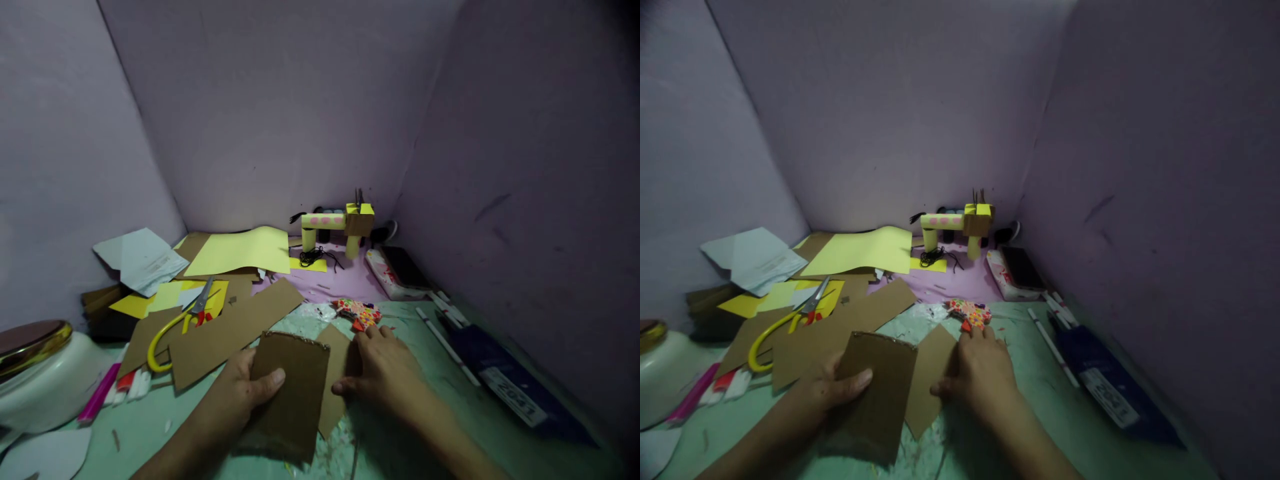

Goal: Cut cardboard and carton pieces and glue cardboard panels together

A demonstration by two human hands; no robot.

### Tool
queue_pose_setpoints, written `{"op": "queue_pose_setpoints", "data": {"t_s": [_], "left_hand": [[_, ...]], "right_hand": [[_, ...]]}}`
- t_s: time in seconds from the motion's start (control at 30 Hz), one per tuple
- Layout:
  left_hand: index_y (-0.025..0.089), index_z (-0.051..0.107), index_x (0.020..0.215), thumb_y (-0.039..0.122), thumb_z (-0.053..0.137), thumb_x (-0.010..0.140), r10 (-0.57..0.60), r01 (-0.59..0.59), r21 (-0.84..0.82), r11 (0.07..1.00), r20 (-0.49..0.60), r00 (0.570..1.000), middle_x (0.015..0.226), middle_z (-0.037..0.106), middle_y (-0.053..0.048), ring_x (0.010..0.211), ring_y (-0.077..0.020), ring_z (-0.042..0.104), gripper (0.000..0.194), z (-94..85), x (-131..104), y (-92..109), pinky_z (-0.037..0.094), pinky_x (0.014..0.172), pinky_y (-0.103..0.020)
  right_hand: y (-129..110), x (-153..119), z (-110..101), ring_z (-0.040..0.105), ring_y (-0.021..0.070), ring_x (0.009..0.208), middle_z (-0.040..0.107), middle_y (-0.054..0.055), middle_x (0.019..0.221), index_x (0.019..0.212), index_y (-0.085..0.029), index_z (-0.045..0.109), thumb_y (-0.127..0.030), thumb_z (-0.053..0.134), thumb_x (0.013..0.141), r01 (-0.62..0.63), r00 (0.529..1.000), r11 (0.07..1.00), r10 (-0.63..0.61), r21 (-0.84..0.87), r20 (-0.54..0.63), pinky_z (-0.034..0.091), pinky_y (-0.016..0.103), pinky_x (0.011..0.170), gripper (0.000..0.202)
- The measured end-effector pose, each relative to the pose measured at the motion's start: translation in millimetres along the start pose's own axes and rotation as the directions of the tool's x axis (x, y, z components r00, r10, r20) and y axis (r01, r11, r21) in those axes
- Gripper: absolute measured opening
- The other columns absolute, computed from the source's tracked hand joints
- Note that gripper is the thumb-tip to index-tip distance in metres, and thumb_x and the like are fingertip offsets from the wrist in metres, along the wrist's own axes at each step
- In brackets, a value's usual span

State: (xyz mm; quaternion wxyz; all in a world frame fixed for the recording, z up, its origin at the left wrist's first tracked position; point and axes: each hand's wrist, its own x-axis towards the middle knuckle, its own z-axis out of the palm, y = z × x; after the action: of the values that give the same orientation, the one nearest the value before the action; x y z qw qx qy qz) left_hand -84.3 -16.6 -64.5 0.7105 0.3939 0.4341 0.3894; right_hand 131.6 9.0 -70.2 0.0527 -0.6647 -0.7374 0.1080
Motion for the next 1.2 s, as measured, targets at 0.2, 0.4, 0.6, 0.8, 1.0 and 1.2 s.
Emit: {"op": "queue_pose_setpoints", "data": {"t_s": [0.2, 0.4, 0.6, 0.8, 1.0, 1.2], "left_hand": [[0.012, 0.066, 0.098, 0.037, 0.074, 0.069, 0.009, -0.014, 0.067, 0.998, 0.082, 0.997, 0.087, 0.073, -0.011, 0.078, -0.0259, 0.067, 0.039, -5.7, -1, 1, 0.054, 0.069, -0.033], [0.012, 0.069, 0.09, 0.04, 0.075, 0.067, 0.049, -0.066, 0.168, 0.984, 0.103, 0.993, 0.081, 0.072, -0.009, 0.074, -0.021, 0.065, 0.037, -4.6, 3, -5, 0.05, 0.064, -0.024], [0.012, 0.069, 0.092, 0.043, 0.075, 0.065, 0.003, -0.021, 0.17, 0.985, 0.107, 0.994, 0.081, 0.071, -0.009, 0.072, -0.021, 0.064, 0.042, -8.9, 7, -12, 0.049, 0.063, -0.025], [0.011, 0.069, 0.094, 0.042, 0.074, 0.067, -0.039, 0.023, 0.093, 0.995, 0.171, 0.985, 0.078, 0.07, -0.009, 0.069, -0.02, 0.064, 0.041, -3.0, 2, -9, 0.048, 0.061, -0.024], [0.011, 0.069, 0.096, 0.041, 0.068, 0.075, -0.1, 0.099, 0.011, 0.995, 0.145, 0.984, 0.075, 0.071, -0.008, 0.065, -0.0182, 0.064, 0.037, 16.7, -1, -13, 0.046, 0.06, -0.025], [0.013, 0.07, 0.096, 0.046, 0.072, 0.069, -0.1, 0.093, 0.047, 0.995, 0.16, 0.982, 0.076, 0.072, -0.007, 0.066, -0.0201, 0.065, 0.043, 24.1, 2, -26, 0.047, 0.061, -0.027]], "right_hand": [[15, 3, -3, 0.055, 0.0198, 0.062, 0.06, 0.0, 0.067, 0.069, -0.022, 0.047, -0.028, 0.074, 0.05, -0.098, 0.995, 0.692, 0.056, 0.716, 0.082, 0.037, 0.028, 0.053, 0.034], [16, 10, -17, 0.058, 0.0199, 0.064, 0.068, 0.003, 0.068, 0.072, -0.018, 0.068, -0.033, 0.074, 0.053, 0.055, 0.962, 0.212, 0.251, 0.976, -0.109, 0.042, 0.028, 0.056, 0.026], [-8, 6, 30, 0.062, 0.0223, 0.065, 0.07, 0.004, 0.066, 0.068, -0.017, 0.07, -0.031, 0.074, 0.061, 0.099, 0.995, 0.258, -0.016, 0.961, -0.098, 0.048, 0.034, 0.062, 0.016], [-7, 9, 29, 0.067, 0.0253, 0.083, 0.074, 0.007, 0.088, 0.087, -0.017, 0.068, -0.033, 0.076, 0.063, 0.066, 0.997, 0.002, 0.038, 0.998, -0.066, 0.051, 0.036, 0.076, 0.03], [-14, 19, 3, 0.068, 0.0272, 0.084, 0.074, 0.008, 0.091, 0.094, -0.017, 0.063, -0.029, 0.079, 0.056, 0.023, 0.983, -0.246, 0.181, 0.969, 0.022, 0.054, 0.034, 0.069, 0.043], [-14, 9, 9, 0.068, 0.0265, 0.091, 0.074, 0.007, 0.093, 0.096, -0.017, 0.063, -0.027, 0.075, 0.062, -0.076, 0.987, -0.343, 0.107, 0.936, 0.12, 0.053, 0.036, 0.079, 0.037]]}}
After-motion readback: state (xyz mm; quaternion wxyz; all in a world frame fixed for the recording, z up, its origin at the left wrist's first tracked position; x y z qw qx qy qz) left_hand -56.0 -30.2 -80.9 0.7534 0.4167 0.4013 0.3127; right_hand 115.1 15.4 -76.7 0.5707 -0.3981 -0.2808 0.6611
